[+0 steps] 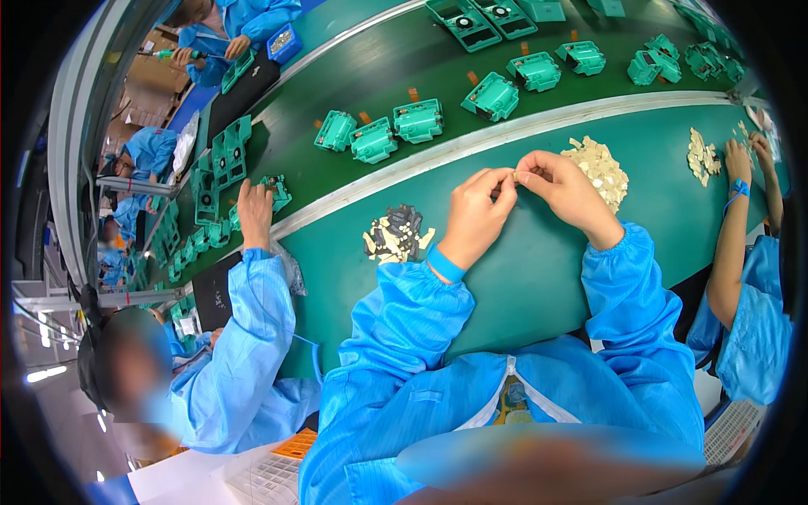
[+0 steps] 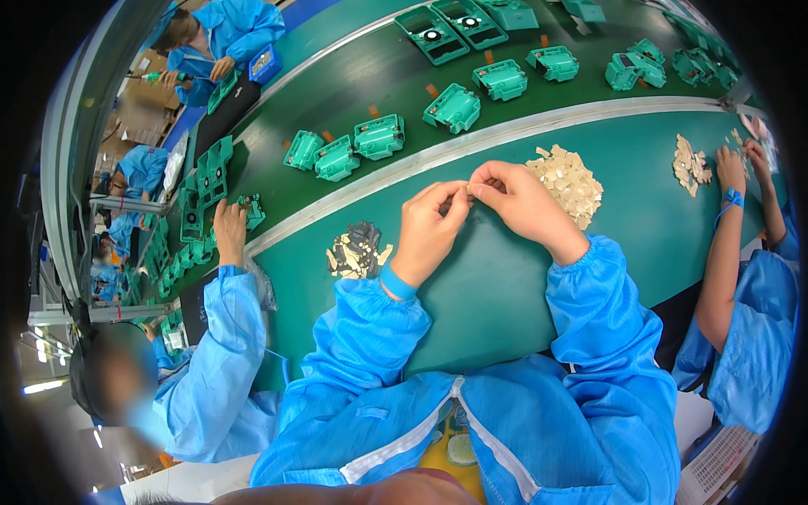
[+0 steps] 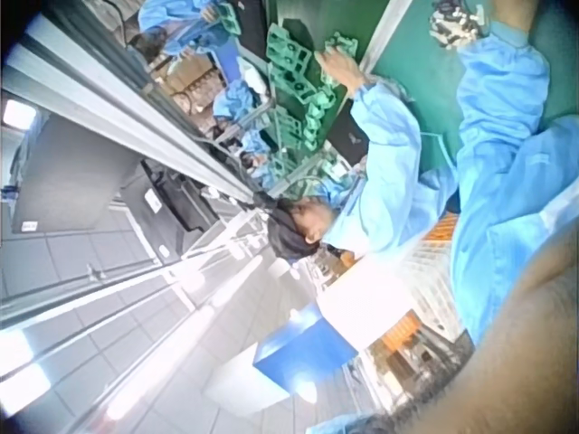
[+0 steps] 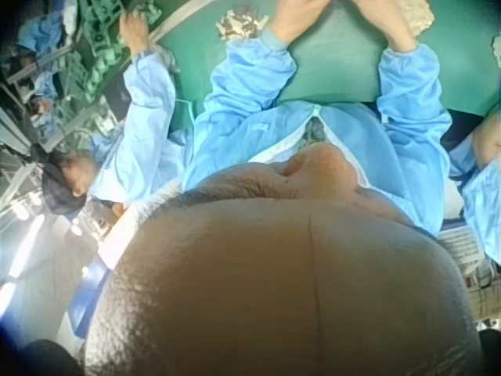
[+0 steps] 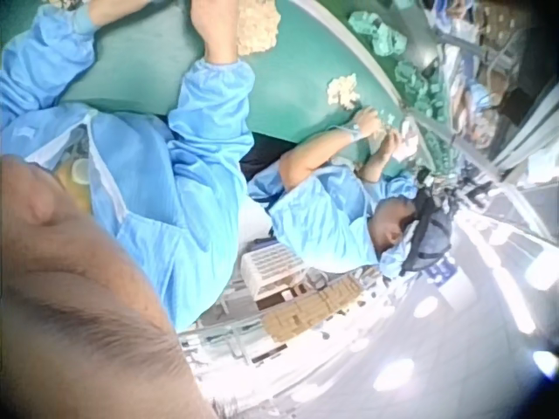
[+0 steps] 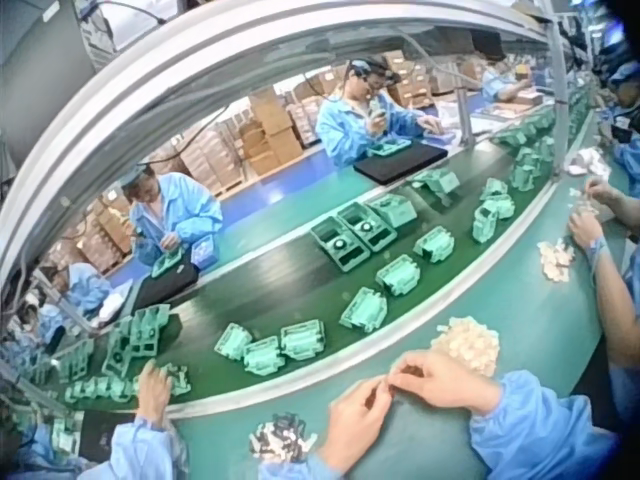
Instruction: The person picks up a green plastic housing and a black component, fits the component into the housing by hand, and sets the assembly aside. They then pick up another black component and a tan adhesive strip, press them together, and set the piece back down.
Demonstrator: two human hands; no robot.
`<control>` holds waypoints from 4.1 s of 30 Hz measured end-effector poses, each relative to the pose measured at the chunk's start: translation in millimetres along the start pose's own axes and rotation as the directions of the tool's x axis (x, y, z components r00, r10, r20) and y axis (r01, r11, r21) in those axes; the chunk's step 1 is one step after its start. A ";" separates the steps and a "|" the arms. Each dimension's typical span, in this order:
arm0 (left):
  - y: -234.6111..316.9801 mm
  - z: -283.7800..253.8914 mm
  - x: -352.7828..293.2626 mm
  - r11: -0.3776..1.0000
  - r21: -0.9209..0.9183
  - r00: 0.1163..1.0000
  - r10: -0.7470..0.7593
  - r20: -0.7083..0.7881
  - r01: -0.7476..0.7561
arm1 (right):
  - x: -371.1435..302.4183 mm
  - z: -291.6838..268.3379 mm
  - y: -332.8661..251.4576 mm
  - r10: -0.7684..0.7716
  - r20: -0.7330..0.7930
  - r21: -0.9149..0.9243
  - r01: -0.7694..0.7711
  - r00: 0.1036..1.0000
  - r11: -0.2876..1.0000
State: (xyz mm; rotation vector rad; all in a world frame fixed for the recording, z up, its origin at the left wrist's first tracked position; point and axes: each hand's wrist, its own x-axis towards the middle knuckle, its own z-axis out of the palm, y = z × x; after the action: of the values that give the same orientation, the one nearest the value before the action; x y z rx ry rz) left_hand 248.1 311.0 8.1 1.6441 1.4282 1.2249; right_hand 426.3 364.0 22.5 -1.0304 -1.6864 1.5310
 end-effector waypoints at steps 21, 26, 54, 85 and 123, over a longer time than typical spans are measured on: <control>3.3 10.0 5.9 0.986 -0.140 0.995 -0.091 0.032 0.095 | 1.4 -17.7 6.9 0.006 0.060 0.022 -0.008 0.998 1.000; 3.7 12.7 7.1 0.981 -0.134 0.990 -0.139 0.034 0.142 | 0.5 -22.6 4.9 0.033 0.065 0.014 -0.034 0.997 0.999; 3.2 76.6 73.4 0.983 -0.163 0.975 0.113 0.189 -0.082 | -2.9 -116.3 3.2 0.009 -0.101 0.127 0.004 0.995 0.992; -7.6 97.3 74.0 0.892 0.338 0.953 0.296 0.067 -0.301 | 7.8 -101.5 18.7 -0.389 -0.076 -0.743 0.209 0.918 0.636; 11.6 126.1 83.4 0.628 0.587 0.802 0.594 0.063 -0.512 | 6.7 -141.7 27.5 0.223 -0.380 -0.178 -0.307 0.898 0.935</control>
State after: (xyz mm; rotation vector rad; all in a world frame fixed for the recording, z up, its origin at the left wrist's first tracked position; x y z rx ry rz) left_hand 367.2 403.4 -8.1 2.6327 1.5235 1.3093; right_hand 548.4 440.8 12.7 -1.6168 -1.5357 1.2234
